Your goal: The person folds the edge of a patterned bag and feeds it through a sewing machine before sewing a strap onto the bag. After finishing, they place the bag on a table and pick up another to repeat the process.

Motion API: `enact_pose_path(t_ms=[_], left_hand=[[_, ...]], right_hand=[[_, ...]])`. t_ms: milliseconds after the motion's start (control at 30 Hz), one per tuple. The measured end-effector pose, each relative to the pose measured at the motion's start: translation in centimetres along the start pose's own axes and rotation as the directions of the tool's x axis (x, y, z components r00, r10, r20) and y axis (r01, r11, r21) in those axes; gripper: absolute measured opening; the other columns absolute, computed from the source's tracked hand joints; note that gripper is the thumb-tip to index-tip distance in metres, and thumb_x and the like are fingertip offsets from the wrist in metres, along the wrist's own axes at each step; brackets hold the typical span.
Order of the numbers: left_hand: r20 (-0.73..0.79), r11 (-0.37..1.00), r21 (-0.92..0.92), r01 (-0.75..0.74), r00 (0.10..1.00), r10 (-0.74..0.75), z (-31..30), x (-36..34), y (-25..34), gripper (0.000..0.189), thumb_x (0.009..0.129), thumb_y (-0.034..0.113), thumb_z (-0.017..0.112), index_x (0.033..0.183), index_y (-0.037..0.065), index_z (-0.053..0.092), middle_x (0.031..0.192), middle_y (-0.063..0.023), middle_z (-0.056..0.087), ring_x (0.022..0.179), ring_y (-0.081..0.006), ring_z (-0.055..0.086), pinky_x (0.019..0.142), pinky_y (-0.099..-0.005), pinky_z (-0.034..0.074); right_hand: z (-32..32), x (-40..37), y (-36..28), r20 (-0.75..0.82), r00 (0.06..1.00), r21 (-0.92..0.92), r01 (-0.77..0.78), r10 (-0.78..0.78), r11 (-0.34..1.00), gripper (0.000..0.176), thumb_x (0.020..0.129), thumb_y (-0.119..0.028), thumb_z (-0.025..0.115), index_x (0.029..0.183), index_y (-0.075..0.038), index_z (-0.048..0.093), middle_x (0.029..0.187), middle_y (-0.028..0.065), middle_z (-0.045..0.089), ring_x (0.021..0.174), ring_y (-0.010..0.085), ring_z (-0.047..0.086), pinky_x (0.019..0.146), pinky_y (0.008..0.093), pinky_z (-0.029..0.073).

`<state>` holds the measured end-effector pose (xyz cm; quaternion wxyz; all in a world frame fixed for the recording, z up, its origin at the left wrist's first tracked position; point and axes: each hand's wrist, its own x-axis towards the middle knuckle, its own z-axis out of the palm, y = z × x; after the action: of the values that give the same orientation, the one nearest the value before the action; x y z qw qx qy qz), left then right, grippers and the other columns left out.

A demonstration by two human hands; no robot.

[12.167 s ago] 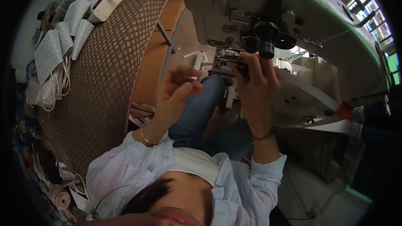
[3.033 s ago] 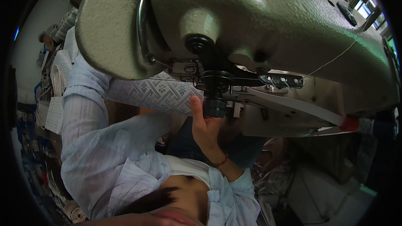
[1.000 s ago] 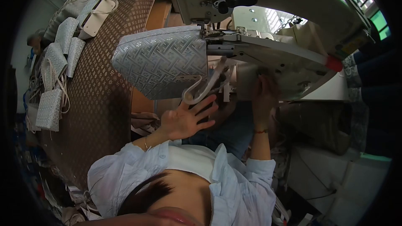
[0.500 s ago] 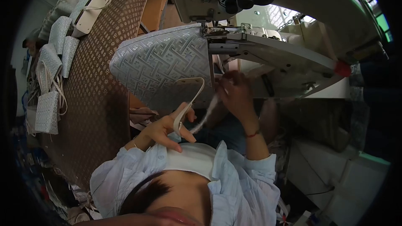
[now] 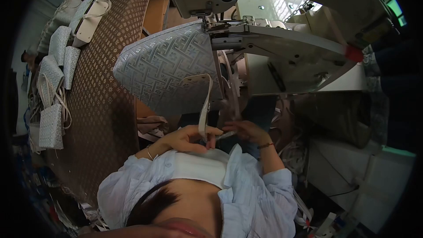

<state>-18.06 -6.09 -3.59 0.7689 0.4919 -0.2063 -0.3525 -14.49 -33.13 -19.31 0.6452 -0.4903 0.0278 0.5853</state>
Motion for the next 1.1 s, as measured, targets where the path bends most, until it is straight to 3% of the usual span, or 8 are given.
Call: enact_pose_path(t_ms=[100, 300, 367, 600, 767, 833, 967, 1100], left_hand=[[-0.213, 0.976, 0.102, 0.193, 0.963, -0.168, -2.2, -1.0, -2.3, 0.032, 0.087, 0.014, 0.064, 0.116, 0.002, 0.057, 0.083, -0.0035, 0.059, 0.081, -0.0095, 0.055, 0.075, -0.0237, 0.044], [-0.188, 0.907, 0.292, 0.303, 0.948, -0.256, -5.0, -3.3, -3.9, 0.021, 0.090, 0.019, 0.061, 0.102, 0.001, 0.059, 0.079, -0.0017, 0.058, 0.068, -0.0066, 0.053, 0.062, -0.0220, 0.044], [-0.052, 0.902, 0.318, 0.293, 0.955, -0.292, -5.0, -3.3, -4.8, 0.022, 0.090, 0.020, 0.061, 0.103, 0.002, 0.059, 0.078, -0.0019, 0.058, 0.067, -0.0068, 0.052, 0.061, -0.0220, 0.044], [-0.402, 0.804, 0.537, 0.257, 0.915, -0.024, -4.9, -4.6, -3.1, 0.018, 0.084, 0.007, 0.058, 0.101, 0.003, 0.063, 0.083, -0.0059, 0.060, 0.072, -0.0158, 0.058, 0.066, -0.0265, 0.046], [-0.472, 0.371, 0.876, 0.308, 0.385, 0.794, -5.9, -9.9, -0.2, 0.024, 0.083, 0.005, 0.054, 0.105, 0.000, 0.060, 0.101, -0.0131, 0.057, 0.089, -0.0234, 0.058, 0.077, -0.0301, 0.046], [-0.645, 0.644, 0.752, 0.136, -0.045, 0.763, -8.4, -11.4, -0.6, 0.047, 0.087, 0.029, 0.064, 0.121, -0.001, 0.051, 0.119, -0.0132, 0.054, 0.106, -0.0250, 0.055, 0.089, -0.0328, 0.044], [-0.492, 0.464, 0.773, -0.433, 0.055, 0.869, -15.5, -10.8, -1.1, 0.091, 0.074, 0.056, 0.070, 0.137, 0.001, 0.035, 0.135, -0.0126, 0.044, 0.123, -0.0259, 0.044, 0.102, -0.0390, 0.038], [-0.569, 0.683, -0.013, -0.730, 0.567, 0.596, -20.2, -12.6, -4.4, 0.113, 0.060, 0.063, 0.075, 0.142, 0.001, 0.027, 0.144, -0.0143, 0.034, 0.130, -0.0281, 0.036, 0.107, -0.0440, 0.034]], right_hand=[[0.9, 0.8, 1.1, 0.084, 0.995, 0.475, 0.012, -0.060, 0.880, 0.044, 0.095, -0.036, 0.049, 0.127, -0.005, 0.053, 0.117, 0.0082, 0.062, 0.057, 0.0076, 0.053, 0.049, 0.0179, 0.037], [4.8, -0.7, -0.9, -0.299, 0.688, -0.614, 0.391, -0.661, 0.685, 0.029, 0.090, -0.024, 0.062, 0.111, -0.004, 0.063, 0.085, 0.0033, 0.066, 0.063, 0.0044, 0.050, 0.053, 0.0218, 0.041], [7.2, -2.7, -7.5, -0.515, 0.361, -0.717, 0.316, -0.778, 0.621, 0.025, 0.090, -0.020, 0.061, 0.108, -0.003, 0.062, 0.075, 0.0018, 0.061, 0.063, 0.0044, 0.050, 0.055, 0.0222, 0.041], [9.4, 1.4, -17.6, -0.315, 0.392, -0.585, 0.637, -0.864, 0.502, 0.027, 0.097, -0.027, 0.050, 0.094, -0.002, 0.060, 0.070, -0.0029, 0.052, 0.062, 0.0031, 0.043, 0.057, 0.0188, 0.036], [9.8, 2.4, -21.9, -0.180, 0.619, -0.534, 0.591, -0.765, 0.604, 0.035, 0.098, -0.032, 0.047, 0.104, -0.002, 0.064, 0.091, -0.0016, 0.064, 0.084, 0.0036, 0.055, 0.072, 0.0203, 0.044], [11.3, 2.9, -21.5, -0.258, 0.465, -0.385, 0.755, -0.847, 0.531, 0.034, 0.099, -0.031, 0.047, 0.096, -0.002, 0.066, 0.082, -0.0064, 0.056, 0.076, 0.0008, 0.045, 0.068, 0.0165, 0.037], [12.4, 2.7, -21.4, -0.375, 0.545, -0.086, 0.785, -0.750, 0.614, 0.034, 0.099, -0.031, 0.047, 0.096, -0.002, 0.066, 0.088, -0.0048, 0.060, 0.081, 0.0012, 0.049, 0.072, 0.0162, 0.040], [12.7, 1.8, -21.5, -0.318, 0.557, -0.041, 0.801, -0.767, 0.598, 0.030, 0.098, -0.027, 0.049, 0.106, -0.001, 0.063, 0.095, -0.0006, 0.063, 0.085, 0.0035, 0.054, 0.075, 0.0185, 0.043]])
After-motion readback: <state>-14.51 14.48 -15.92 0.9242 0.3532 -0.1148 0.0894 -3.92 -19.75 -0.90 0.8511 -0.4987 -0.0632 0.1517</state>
